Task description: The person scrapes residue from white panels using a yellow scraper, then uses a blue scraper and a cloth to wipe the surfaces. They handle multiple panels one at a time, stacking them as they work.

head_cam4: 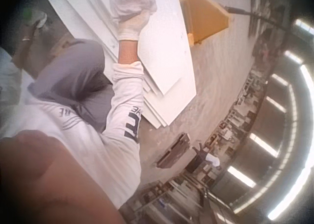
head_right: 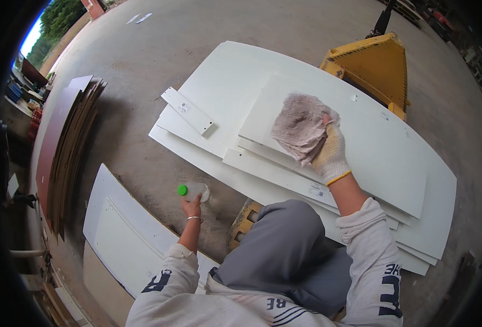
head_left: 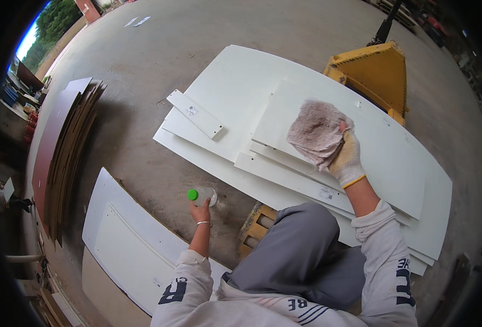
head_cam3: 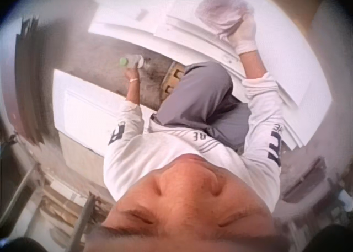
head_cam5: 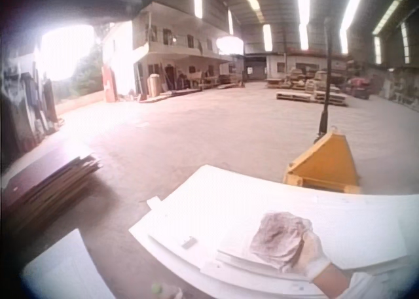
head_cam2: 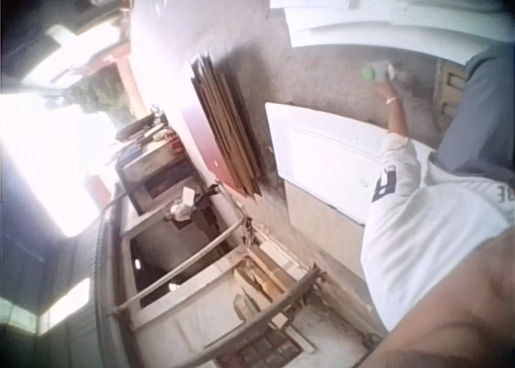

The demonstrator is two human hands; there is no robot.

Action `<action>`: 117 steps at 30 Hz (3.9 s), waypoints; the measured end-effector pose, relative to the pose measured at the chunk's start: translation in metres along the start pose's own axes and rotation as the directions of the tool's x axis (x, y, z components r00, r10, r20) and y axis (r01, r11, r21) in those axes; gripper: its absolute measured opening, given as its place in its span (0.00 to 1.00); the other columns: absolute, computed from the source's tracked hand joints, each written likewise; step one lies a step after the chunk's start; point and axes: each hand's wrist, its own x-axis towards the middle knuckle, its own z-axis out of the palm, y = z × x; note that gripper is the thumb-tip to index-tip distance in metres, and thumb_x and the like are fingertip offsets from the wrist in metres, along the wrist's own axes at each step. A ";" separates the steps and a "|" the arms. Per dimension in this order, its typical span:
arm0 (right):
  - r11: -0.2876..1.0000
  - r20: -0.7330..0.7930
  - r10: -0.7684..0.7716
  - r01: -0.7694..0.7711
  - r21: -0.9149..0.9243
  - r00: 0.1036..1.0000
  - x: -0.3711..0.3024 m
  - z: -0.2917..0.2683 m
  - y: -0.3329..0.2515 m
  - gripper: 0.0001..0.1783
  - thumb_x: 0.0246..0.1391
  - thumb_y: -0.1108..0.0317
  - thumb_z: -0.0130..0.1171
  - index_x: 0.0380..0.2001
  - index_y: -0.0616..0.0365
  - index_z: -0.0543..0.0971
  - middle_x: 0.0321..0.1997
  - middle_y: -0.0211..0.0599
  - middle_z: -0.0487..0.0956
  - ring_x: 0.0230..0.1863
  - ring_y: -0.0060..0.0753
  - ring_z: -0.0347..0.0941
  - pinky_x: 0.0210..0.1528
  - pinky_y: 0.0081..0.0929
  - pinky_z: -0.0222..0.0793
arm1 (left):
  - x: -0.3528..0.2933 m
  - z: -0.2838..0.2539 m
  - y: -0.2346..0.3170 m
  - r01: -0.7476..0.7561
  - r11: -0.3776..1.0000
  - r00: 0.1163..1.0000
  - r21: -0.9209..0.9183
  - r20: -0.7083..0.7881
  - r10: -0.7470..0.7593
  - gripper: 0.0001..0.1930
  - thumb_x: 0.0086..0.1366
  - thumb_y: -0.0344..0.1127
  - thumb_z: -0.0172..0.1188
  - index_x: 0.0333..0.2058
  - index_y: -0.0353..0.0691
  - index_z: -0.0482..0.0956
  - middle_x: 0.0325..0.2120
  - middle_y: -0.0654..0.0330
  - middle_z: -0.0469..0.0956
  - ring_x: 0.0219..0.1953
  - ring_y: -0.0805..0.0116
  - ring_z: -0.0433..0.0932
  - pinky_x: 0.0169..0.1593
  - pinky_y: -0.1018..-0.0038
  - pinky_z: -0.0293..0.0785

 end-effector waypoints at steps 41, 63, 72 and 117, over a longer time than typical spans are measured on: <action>-0.767 0.404 0.078 0.314 -0.560 0.911 0.273 0.025 0.014 0.34 0.72 0.45 0.42 0.74 0.46 0.70 0.82 0.33 0.61 0.84 0.38 0.50 0.85 0.47 0.30 | -0.243 0.351 0.238 -0.198 0.867 -0.216 -0.457 0.883 0.416 0.46 0.72 0.61 0.51 0.79 0.46 0.46 0.80 0.54 0.47 0.80 0.54 0.48 0.81 0.55 0.38; -0.759 0.128 -0.378 -0.228 -0.610 0.917 0.131 -0.169 -0.120 0.42 0.73 0.37 0.32 0.79 0.51 0.56 0.83 0.36 0.58 0.84 0.34 0.46 0.86 0.43 0.27 | -0.245 0.337 0.315 -0.974 -0.061 -0.226 -0.219 0.955 0.190 0.43 0.73 0.57 0.55 0.76 0.34 0.55 0.79 0.43 0.46 0.81 0.42 0.40 0.77 0.33 0.28; -0.280 -0.421 -0.716 -0.781 -0.558 0.557 -0.038 -0.350 -0.334 0.38 0.74 0.38 0.28 0.79 0.41 0.60 0.83 0.29 0.59 0.85 0.37 0.45 0.83 0.41 0.32 | -0.246 0.332 0.322 -0.978 0.013 -0.204 -0.209 0.963 0.175 0.44 0.71 0.50 0.58 0.76 0.32 0.52 0.79 0.36 0.42 0.81 0.38 0.35 0.76 0.34 0.22; -0.098 -0.210 -0.916 -0.699 -0.709 0.342 -0.204 -0.361 -0.166 0.34 0.61 0.54 0.61 0.68 0.57 0.74 0.74 0.55 0.68 0.78 0.60 0.55 0.81 0.47 0.50 | -0.230 0.331 0.316 -0.967 -0.126 -0.240 -0.224 0.961 0.140 0.44 0.71 0.48 0.59 0.77 0.34 0.49 0.79 0.36 0.39 0.81 0.36 0.33 0.76 0.32 0.26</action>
